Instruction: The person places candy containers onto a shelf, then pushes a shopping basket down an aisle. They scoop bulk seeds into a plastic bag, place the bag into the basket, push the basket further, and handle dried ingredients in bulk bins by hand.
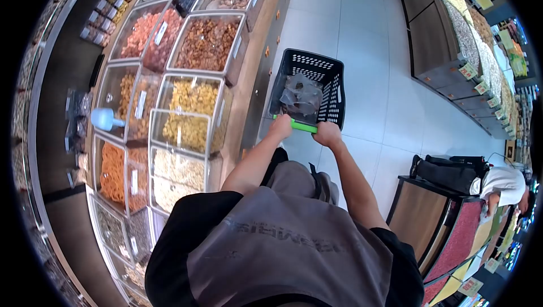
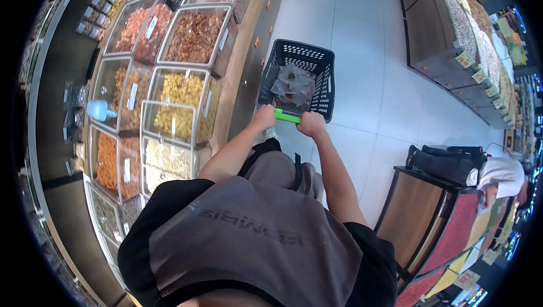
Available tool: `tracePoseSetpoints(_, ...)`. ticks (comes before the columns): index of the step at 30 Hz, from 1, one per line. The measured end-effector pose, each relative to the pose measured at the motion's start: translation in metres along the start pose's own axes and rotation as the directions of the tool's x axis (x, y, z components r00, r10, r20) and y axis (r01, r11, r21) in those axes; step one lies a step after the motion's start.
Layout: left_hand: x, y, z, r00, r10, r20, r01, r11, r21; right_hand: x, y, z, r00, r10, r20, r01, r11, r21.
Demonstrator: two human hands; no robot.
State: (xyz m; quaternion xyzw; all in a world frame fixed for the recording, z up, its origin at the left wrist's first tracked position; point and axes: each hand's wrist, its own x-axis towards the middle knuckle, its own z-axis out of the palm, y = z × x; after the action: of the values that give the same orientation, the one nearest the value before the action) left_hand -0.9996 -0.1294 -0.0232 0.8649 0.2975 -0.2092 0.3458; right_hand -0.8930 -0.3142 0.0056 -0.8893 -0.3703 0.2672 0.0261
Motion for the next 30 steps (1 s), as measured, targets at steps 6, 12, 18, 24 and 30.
tracePoseSetpoints(6, 0.067, 0.024, -0.042, 0.996, 0.066, 0.057, -0.069, 0.996, 0.049, 0.064, 0.018, -0.037, 1.000, 0.021, -0.004, -0.021, 1.000, 0.021)
tracePoseSetpoints(12, 0.133, 0.048, -0.072, 0.995, 0.097, 0.037, -0.099, 0.993, 0.070, 0.123, 0.041, -0.071, 0.999, 0.008, -0.037, -0.008, 1.000, 0.000)
tracePoseSetpoints(18, 0.211, 0.081, -0.106, 0.989, 0.147, -0.016, -0.146, 0.988, 0.050, 0.202, 0.075, -0.114, 0.996, -0.007, -0.084, 0.004, 0.999, -0.040)
tracePoseSetpoints(24, 0.295, 0.125, -0.154, 0.995, 0.089, 0.035, -0.088, 0.995, -0.043, 0.282, 0.106, -0.175, 1.000, -0.008, -0.017, 0.007, 1.000, -0.012)
tracePoseSetpoints(30, 0.372, 0.168, -0.193, 0.993, 0.064, 0.095, -0.068, 0.997, 0.035, 0.353, 0.137, -0.228, 1.000, -0.018, 0.001, 0.018, 1.000, -0.010)
